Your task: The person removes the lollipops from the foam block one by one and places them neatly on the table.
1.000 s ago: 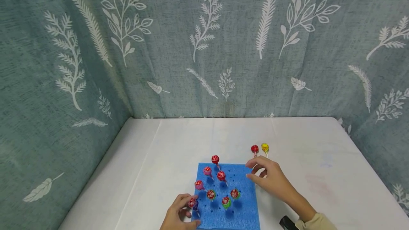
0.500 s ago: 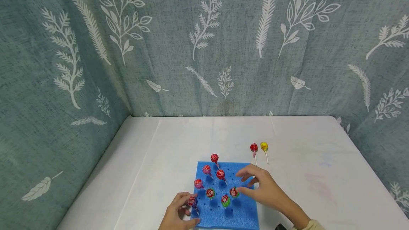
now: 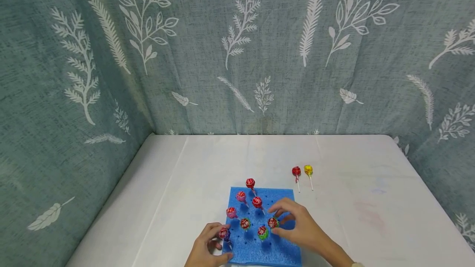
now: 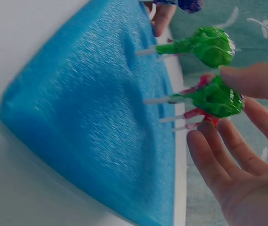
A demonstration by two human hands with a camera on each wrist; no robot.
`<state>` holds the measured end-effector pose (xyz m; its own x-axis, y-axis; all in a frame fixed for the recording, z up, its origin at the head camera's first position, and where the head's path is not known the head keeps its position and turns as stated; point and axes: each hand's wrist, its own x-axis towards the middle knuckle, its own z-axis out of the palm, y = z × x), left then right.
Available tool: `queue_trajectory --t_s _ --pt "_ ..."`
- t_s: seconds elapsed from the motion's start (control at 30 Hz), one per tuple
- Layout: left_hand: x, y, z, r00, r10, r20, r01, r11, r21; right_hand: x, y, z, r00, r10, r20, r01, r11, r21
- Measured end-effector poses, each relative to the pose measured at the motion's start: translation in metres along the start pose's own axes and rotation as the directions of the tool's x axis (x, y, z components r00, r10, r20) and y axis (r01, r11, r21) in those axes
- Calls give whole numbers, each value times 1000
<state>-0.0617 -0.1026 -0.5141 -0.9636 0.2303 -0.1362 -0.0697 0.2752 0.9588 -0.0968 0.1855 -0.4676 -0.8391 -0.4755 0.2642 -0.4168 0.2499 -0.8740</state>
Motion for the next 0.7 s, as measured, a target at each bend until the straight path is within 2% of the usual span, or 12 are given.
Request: queue_trajectory --t_s 0.17,0.4,0.7 --pt "-1 -1 0 1000 10 -1 -10 1000 -20 -2 3 7 1000 -5 -11 5 1000 16" --pt "-1 -1 0 1000 21 1 -20 999 -25 -3 6 16 998 46 -50 -45 999 24" --pt "1 -1 0 1000 -8 1 8 1000 -19 -3 4 21 996 1 -85 0 1000 21"
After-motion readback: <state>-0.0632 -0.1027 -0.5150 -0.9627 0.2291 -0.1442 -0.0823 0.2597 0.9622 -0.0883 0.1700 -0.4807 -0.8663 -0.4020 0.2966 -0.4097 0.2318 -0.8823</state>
